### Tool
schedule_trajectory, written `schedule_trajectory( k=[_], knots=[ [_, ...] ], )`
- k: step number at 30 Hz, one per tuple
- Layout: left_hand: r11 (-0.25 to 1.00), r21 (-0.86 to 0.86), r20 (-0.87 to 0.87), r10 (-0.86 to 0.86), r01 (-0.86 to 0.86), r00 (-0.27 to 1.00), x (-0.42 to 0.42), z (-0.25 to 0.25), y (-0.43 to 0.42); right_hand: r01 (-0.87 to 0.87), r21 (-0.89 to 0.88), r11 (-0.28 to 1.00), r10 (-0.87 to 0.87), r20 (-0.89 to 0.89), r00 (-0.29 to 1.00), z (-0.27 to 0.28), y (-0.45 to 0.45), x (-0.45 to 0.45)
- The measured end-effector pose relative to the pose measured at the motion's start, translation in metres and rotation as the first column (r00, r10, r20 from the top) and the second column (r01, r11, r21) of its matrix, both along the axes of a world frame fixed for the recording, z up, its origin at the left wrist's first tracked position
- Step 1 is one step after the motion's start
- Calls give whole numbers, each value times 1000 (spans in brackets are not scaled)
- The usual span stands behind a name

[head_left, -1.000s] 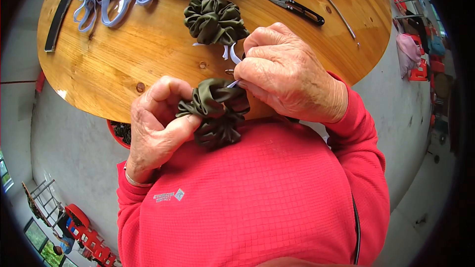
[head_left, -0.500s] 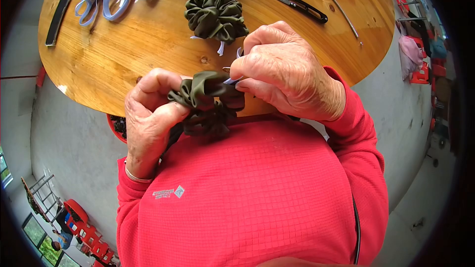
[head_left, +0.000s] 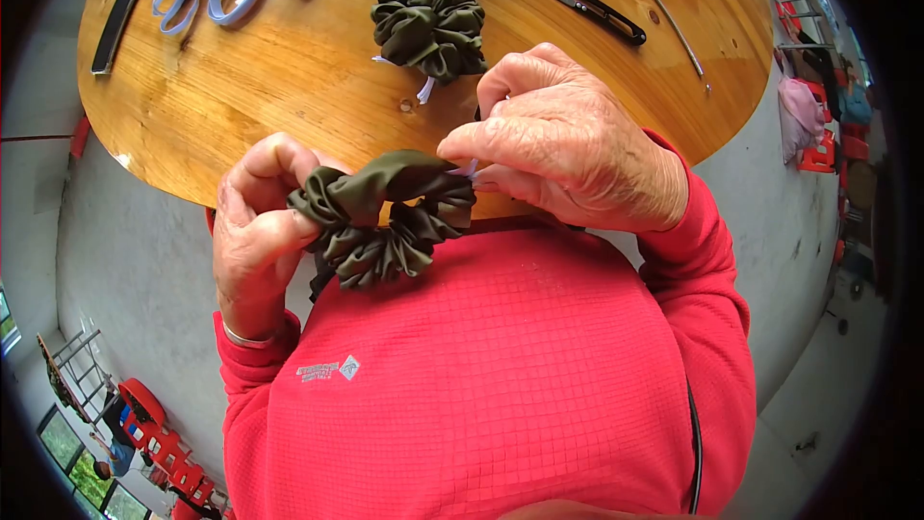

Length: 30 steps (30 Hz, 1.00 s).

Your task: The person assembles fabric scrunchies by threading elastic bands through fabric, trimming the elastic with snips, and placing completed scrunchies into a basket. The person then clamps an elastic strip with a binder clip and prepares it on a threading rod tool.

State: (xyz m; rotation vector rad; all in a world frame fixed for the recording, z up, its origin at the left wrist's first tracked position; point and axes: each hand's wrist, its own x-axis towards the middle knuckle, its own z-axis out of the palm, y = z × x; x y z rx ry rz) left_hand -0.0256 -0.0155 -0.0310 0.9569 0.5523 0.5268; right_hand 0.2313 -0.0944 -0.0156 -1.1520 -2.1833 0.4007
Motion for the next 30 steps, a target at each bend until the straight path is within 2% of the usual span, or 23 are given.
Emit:
schedule_trajectory(
  k=[8,10,11,12,14,15,18,19,23,26,30],
  knots=[
    [987,147,-281,-25,69,959,3,20,-5,6,33,999,-7,56,998,-1,1,-1],
    [939,293,-352,-67,178,933,2,25,-1,15,45,999,-17,52,998,-3,1,-1],
    [903,360,-390,-82,234,917,2,28,2,18,51,999,-21,50,999,-3,1,-1],
    [815,510,-373,-79,275,924,5,31,6,15,51,999,-18,51,999,-3,2,-1],
    [566,758,-338,-82,323,937,14,37,14,7,52,999,-10,54,998,-3,3,-1],
    [511,798,-364,-13,319,931,24,42,9,8,47,999,-9,28,1000,-3,3,-2],
    [411,850,-358,-10,330,934,49,32,0,16,38,999,-15,-43,999,-3,5,-3],
    [458,811,-386,-48,364,921,54,30,-2,25,36,999,-23,-62,998,-3,5,-2],
    [601,746,-327,-46,287,944,60,16,-2,42,-44,998,-47,-122,991,1,4,4],
    [763,578,-343,-95,290,934,54,18,-1,-7,-87,996,-6,-151,988,4,5,9],
    [812,505,-326,-134,292,936,54,20,0,-12,-92,996,-5,-178,984,2,5,8]
  ],
)
